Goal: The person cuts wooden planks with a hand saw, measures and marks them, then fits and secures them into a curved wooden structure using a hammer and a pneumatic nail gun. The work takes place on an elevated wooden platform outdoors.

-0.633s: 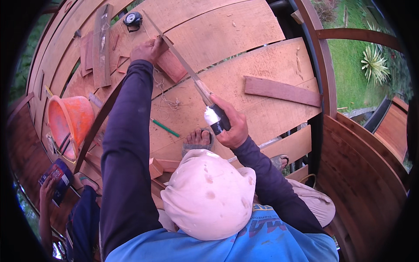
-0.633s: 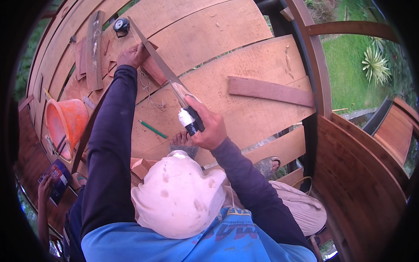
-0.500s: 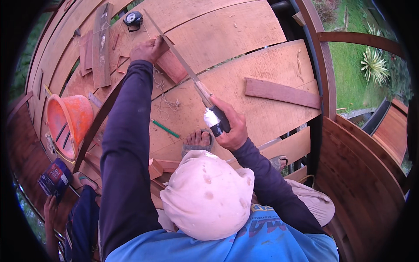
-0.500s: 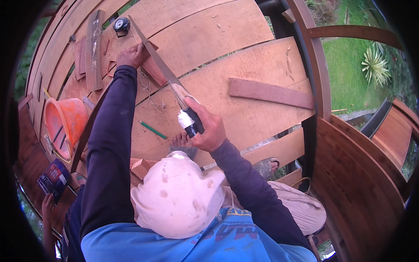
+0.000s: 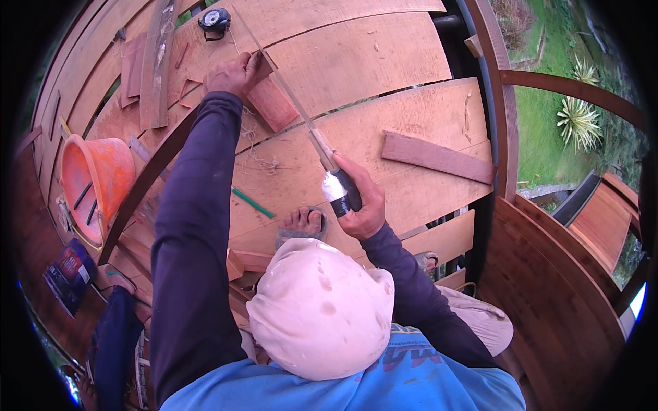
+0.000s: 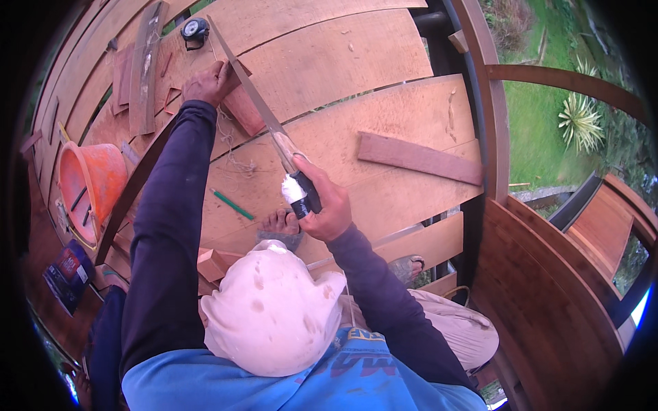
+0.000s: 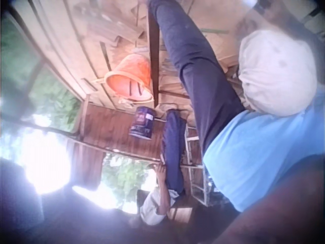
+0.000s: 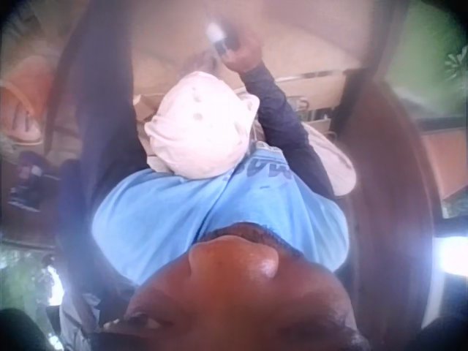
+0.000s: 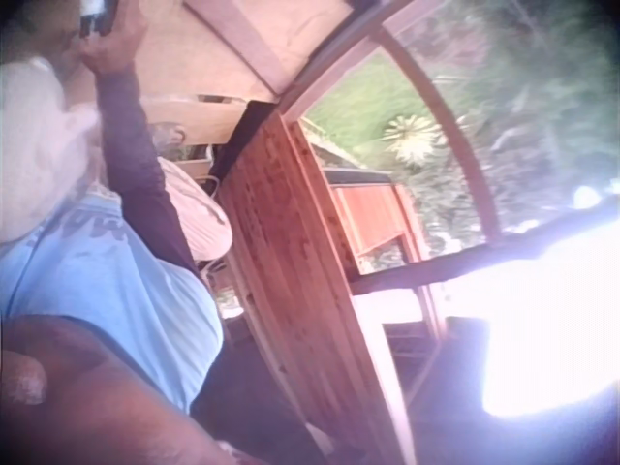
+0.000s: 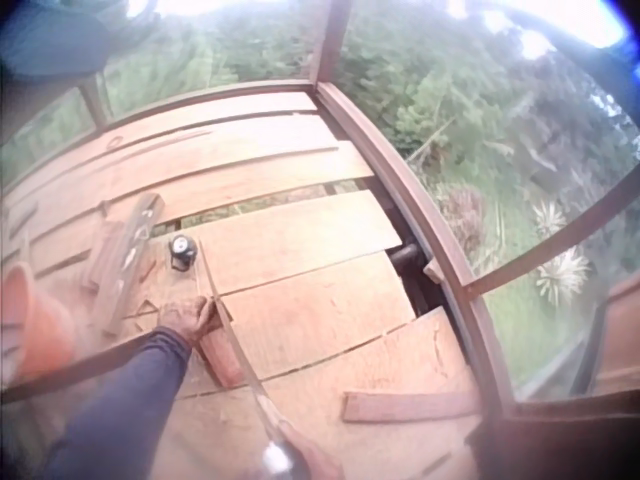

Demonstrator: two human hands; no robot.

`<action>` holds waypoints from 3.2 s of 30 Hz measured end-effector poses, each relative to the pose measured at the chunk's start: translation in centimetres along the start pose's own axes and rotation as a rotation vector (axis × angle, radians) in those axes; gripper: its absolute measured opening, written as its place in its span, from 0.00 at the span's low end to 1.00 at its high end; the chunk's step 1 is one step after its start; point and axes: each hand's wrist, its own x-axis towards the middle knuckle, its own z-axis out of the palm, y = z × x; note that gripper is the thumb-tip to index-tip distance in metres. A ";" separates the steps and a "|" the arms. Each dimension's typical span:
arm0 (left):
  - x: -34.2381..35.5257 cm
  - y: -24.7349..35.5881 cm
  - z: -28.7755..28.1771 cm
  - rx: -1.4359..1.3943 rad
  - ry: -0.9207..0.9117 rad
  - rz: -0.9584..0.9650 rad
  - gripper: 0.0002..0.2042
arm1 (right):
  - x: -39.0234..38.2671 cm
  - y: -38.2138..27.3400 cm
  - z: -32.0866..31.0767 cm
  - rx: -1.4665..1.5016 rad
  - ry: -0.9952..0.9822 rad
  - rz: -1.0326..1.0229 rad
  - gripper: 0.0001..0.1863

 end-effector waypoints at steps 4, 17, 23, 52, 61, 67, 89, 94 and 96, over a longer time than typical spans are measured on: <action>-0.3 0.4 0.9 -0.021 0.147 -0.013 0.24 | 0.6 0.9 0.1 0.020 -0.011 -0.017 0.30; 0.3 -0.1 4.2 0.096 0.528 -0.004 0.23 | 1.9 3.5 0.2 -0.015 -0.054 -0.047 0.35; 0.2 -0.6 4.5 0.069 0.435 -0.039 0.24 | 2.3 3.0 -0.5 -0.032 -0.053 -0.044 0.28; 1.7 -0.9 4.1 0.032 0.270 -0.171 0.25 | 1.6 3.9 -0.8 -0.068 -0.088 -0.059 0.32; 2.0 -1.6 4.8 0.041 0.286 -0.174 0.27 | 1.6 3.2 -1.7 -0.022 -0.088 0.025 0.32; 2.1 -1.2 4.6 0.055 0.291 -0.168 0.26 | 1.1 1.9 -2.4 -0.027 -0.105 0.055 0.32; 2.6 -1.5 3.9 0.032 0.184 -0.213 0.29 | -0.6 4.2 -2.6 -0.040 -0.040 0.000 0.30; 1.9 -0.7 3.4 -0.063 0.148 -0.223 0.30 | -1.3 3.7 -2.6 0.028 0.104 -0.040 0.26; 1.2 0.1 3.3 -0.090 0.155 -0.217 0.30 | -0.6 3.8 -1.9 0.021 0.132 -0.058 0.26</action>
